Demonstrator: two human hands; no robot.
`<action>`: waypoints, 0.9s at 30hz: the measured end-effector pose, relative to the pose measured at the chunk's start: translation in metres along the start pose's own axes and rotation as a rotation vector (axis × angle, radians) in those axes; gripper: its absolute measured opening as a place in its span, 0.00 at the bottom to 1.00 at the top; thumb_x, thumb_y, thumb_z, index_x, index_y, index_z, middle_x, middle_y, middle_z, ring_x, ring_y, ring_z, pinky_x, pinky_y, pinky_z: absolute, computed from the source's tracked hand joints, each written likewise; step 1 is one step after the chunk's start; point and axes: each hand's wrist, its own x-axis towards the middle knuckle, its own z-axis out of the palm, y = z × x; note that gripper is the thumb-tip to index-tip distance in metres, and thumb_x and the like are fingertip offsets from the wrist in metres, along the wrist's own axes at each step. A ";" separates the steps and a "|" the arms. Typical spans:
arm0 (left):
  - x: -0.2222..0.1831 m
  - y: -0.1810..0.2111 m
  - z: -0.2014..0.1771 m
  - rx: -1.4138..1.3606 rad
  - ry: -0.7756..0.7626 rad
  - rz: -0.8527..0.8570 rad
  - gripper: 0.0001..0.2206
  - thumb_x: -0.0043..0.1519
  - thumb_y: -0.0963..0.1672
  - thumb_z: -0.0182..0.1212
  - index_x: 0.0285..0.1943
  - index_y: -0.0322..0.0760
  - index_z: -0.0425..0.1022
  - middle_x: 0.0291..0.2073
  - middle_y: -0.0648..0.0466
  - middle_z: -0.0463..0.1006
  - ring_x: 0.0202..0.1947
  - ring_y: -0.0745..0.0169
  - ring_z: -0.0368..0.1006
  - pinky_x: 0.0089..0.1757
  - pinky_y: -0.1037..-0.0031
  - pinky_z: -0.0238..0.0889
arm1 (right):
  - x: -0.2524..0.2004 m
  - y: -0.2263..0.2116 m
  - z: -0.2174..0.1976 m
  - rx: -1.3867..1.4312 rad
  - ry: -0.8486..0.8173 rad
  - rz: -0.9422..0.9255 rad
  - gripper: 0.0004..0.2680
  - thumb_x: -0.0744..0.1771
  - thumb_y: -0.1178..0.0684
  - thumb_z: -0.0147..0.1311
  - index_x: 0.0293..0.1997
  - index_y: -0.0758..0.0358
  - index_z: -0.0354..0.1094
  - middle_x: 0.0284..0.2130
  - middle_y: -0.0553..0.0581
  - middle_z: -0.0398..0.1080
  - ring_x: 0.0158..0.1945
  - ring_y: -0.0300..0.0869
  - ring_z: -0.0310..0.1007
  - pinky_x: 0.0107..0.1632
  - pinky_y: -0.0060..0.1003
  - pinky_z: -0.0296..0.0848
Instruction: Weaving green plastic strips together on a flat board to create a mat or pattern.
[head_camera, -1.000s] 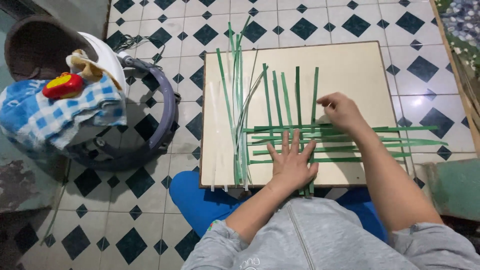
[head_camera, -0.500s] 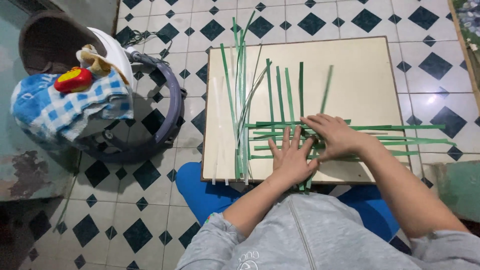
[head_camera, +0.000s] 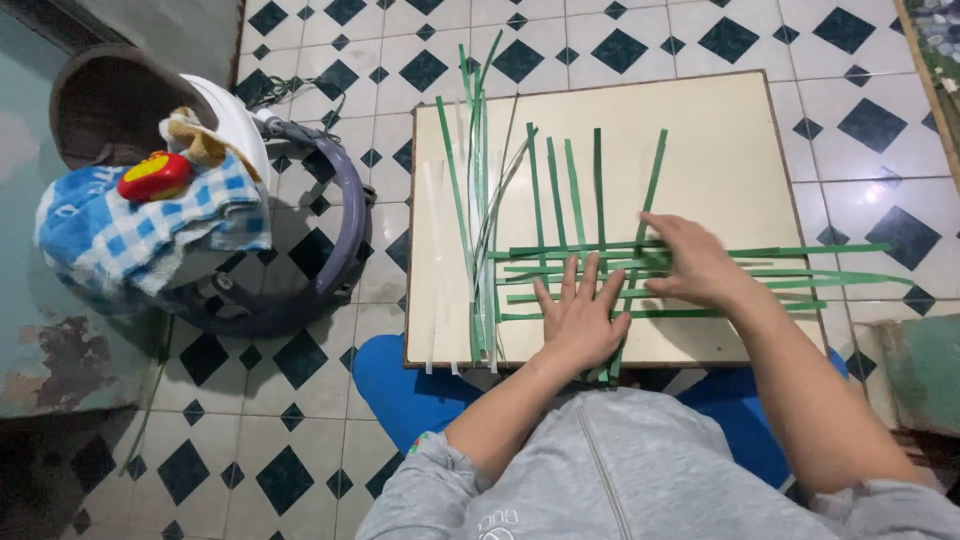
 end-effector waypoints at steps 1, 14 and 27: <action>-0.003 0.000 0.003 0.003 -0.011 0.006 0.28 0.64 0.55 0.36 0.75 0.53 0.46 0.76 0.47 0.33 0.74 0.42 0.20 0.57 0.28 0.13 | -0.001 0.013 0.011 -0.077 0.065 0.130 0.41 0.53 0.44 0.70 0.73 0.45 0.47 0.65 0.54 0.57 0.70 0.53 0.52 0.65 0.55 0.56; -0.004 -0.006 0.005 0.051 0.006 0.025 0.30 0.62 0.55 0.34 0.75 0.53 0.45 0.76 0.46 0.32 0.74 0.40 0.21 0.57 0.27 0.15 | -0.019 -0.012 0.000 -0.182 -0.068 0.067 0.49 0.51 0.44 0.74 0.75 0.44 0.33 0.69 0.64 0.46 0.73 0.60 0.42 0.66 0.69 0.44; -0.008 -0.001 -0.001 0.072 0.029 0.035 0.34 0.59 0.61 0.33 0.75 0.52 0.46 0.76 0.44 0.35 0.75 0.39 0.23 0.56 0.26 0.09 | -0.005 -0.007 0.017 -0.060 -0.077 -0.003 0.47 0.52 0.53 0.75 0.75 0.53 0.35 0.68 0.64 0.49 0.73 0.56 0.43 0.71 0.56 0.45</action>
